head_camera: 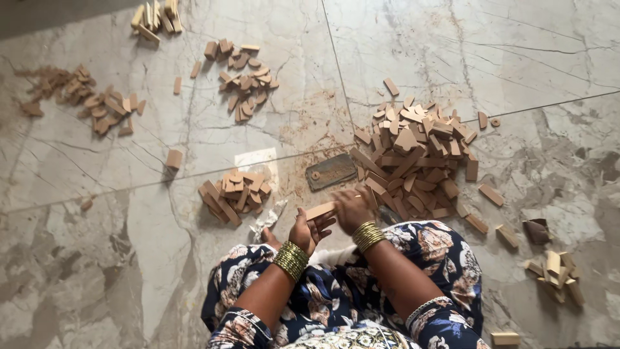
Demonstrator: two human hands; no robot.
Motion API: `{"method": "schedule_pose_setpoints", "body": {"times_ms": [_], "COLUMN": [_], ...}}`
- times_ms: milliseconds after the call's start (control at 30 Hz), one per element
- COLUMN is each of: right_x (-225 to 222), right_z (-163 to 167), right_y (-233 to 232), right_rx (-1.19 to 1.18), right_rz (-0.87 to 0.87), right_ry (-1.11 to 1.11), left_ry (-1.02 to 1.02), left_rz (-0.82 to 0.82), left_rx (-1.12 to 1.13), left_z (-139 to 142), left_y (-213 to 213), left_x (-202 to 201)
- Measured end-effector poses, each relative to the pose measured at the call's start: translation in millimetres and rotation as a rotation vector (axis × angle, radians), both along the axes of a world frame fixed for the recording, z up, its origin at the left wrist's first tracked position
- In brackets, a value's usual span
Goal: The person sits on the floor and sorts through a pile of small wooden cut pieces, picking up individual pieces by hand, briefly handling them, and placing them into separate groups on the floor. They continue moving pieces one at a time between piles throughout the episode.
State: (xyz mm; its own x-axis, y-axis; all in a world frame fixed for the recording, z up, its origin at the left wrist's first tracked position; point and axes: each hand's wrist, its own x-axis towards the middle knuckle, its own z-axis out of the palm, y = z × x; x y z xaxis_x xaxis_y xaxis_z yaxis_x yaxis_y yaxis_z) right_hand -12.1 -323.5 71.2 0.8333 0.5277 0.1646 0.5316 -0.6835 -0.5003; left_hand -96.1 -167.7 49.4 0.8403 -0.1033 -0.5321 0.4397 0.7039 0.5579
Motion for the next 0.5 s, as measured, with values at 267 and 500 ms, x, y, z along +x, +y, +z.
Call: {"method": "schedule_pose_setpoints", "body": {"times_ms": [267,500], "right_x": [-18,10], "right_z": [0,7], "right_y": [20,-4], "right_rx": [0.019,-0.309], "right_rz": [0.162,-0.058], "right_ry": [-0.197,-0.001], "left_ry": [0.039,-0.08], "left_rz": [-0.017,0.06], "left_rx": [-0.007,0.082], "left_z": [-7,-16], "left_y": [-7,-3], "left_x": [4,0]}}
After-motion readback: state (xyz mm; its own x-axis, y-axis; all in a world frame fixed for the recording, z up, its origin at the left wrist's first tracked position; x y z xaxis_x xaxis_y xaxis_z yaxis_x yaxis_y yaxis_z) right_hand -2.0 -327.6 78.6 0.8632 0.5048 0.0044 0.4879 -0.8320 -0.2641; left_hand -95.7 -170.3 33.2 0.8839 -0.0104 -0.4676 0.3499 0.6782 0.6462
